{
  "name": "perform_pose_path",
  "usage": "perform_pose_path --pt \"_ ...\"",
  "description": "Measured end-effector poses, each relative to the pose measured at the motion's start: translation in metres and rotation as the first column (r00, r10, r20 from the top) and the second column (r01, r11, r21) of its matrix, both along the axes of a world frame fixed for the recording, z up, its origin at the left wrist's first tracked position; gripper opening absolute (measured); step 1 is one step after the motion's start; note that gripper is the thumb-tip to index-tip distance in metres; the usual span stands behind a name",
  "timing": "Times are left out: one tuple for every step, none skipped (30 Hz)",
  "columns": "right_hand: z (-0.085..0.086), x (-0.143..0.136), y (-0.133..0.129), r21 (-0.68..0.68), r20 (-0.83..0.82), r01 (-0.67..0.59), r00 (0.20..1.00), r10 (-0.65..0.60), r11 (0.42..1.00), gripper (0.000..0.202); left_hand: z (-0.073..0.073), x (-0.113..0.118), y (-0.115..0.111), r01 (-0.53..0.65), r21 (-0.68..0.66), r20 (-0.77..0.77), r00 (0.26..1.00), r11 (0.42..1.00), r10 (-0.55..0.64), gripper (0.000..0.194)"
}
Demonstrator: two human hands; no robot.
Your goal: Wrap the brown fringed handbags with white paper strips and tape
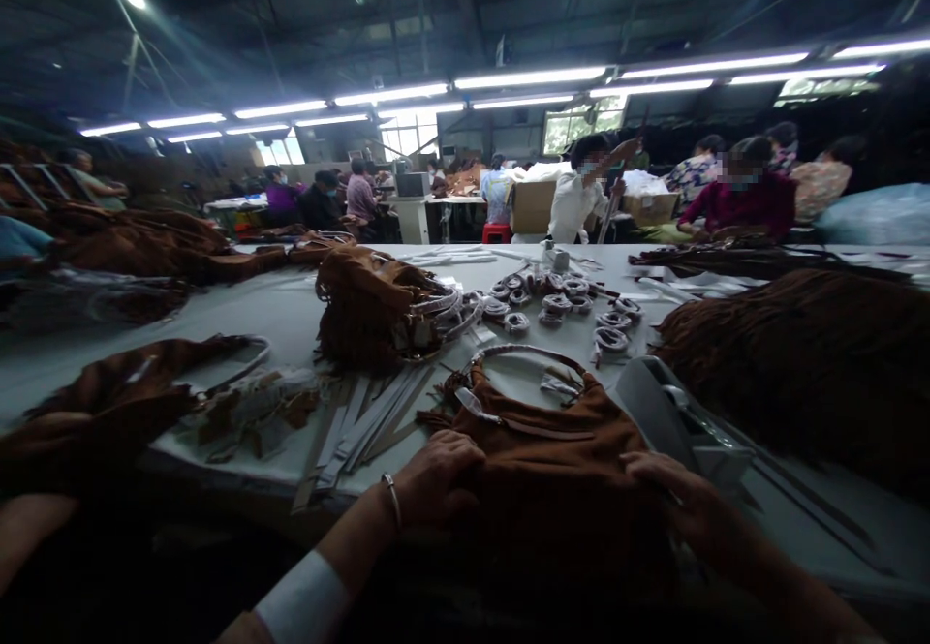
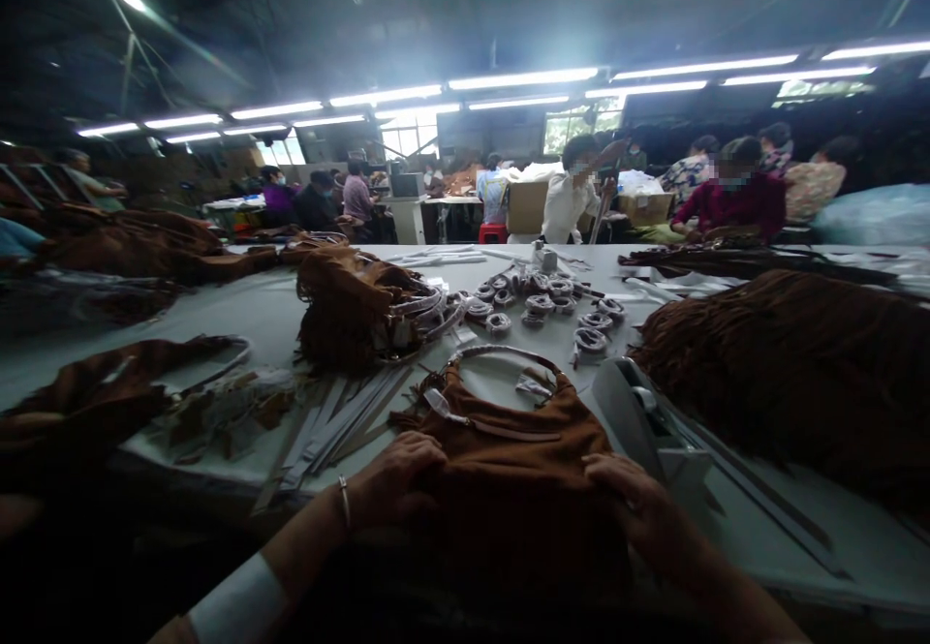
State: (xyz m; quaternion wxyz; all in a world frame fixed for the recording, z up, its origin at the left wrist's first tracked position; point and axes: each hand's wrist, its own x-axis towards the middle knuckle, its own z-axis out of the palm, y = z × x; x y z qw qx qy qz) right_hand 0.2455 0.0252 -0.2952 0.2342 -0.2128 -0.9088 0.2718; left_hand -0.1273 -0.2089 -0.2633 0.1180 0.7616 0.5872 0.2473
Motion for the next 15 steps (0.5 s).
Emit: perform_pose_path --pt "0.003 0.003 -0.002 0.011 0.02 0.006 1.0 -0.007 1.0 0.029 -0.001 0.002 0.0 -0.008 0.003 -0.002 1.0 1.0 0.008 0.06" --pt "0.009 0.004 -0.006 0.033 0.047 0.008 0.999 -0.01 0.999 0.033 -0.002 0.004 0.0 -0.017 0.005 -0.009 1.0 1.0 0.017 0.062" --pt "0.017 0.004 -0.013 0.068 0.078 0.008 0.997 -0.013 0.998 0.038 -0.002 0.006 0.001 -0.022 0.006 -0.018 1.0 1.0 0.022 0.064" --pt "0.026 0.001 -0.022 0.115 0.109 0.005 0.994 -0.017 0.993 0.042 -0.002 0.007 0.002 -0.021 0.007 -0.029 0.999 1.0 0.022 0.065" --pt "0.035 -0.004 -0.033 0.171 0.139 0.002 0.99 -0.026 0.985 0.047 -0.001 0.009 0.003 -0.022 0.012 -0.041 0.999 1.0 0.022 0.066" --pt "0.042 -0.012 -0.046 0.231 0.167 0.001 0.985 -0.04 0.973 0.05 0.0 0.011 0.004 -0.026 0.02 -0.052 0.998 0.999 0.027 0.065" --pt "0.047 -0.022 -0.059 0.293 0.191 0.006 0.98 -0.064 0.956 0.049 0.0 0.014 0.005 -0.032 0.031 -0.064 0.997 0.999 0.034 0.064" --pt "0.049 -0.033 -0.072 0.355 0.205 0.023 0.974 -0.102 0.935 0.047 0.001 0.017 0.005 -0.038 0.047 -0.076 0.996 0.998 0.042 0.065" --pt "0.047 -0.043 -0.084 0.415 0.211 0.039 0.968 -0.138 0.909 0.044 0.002 0.021 0.005 -0.047 0.068 -0.089 0.995 0.997 0.053 0.067" --pt "0.043 -0.052 -0.093 0.477 0.201 0.057 0.964 -0.172 0.877 0.042 0.003 0.025 0.004 -0.053 0.094 -0.101 0.993 0.994 0.062 0.069" --pt "0.037 -0.059 -0.101 0.531 0.183 0.075 0.963 -0.2 0.844 0.041 0.003 0.03 0.003 -0.049 0.118 -0.114 0.991 0.992 0.063 0.071" --pt "0.03 -0.064 -0.106 0.575 0.162 0.088 0.962 -0.218 0.813 0.041 0.003 0.034 0.001 -0.036 0.137 -0.13 0.99 0.99 0.054 0.072" --pt "0.023 -0.067 -0.109 0.607 0.14 0.101 0.963 -0.231 0.788 0.041 0.003 0.038 0.0 -0.019 0.148 -0.147 0.988 0.989 0.041 0.072" --pt "0.017 -0.067 -0.109 0.627 0.123 0.112 0.963 -0.24 0.771 0.041 0.002 0.042 -0.001 -0.004 0.15 -0.165 0.986 0.989 0.029 0.07" --pt "0.013 -0.067 -0.108 0.635 0.114 0.119 0.963 -0.245 0.763 0.038 0.001 0.045 -0.002 0.004 0.143 -0.183 0.983 0.99 0.022 0.068"
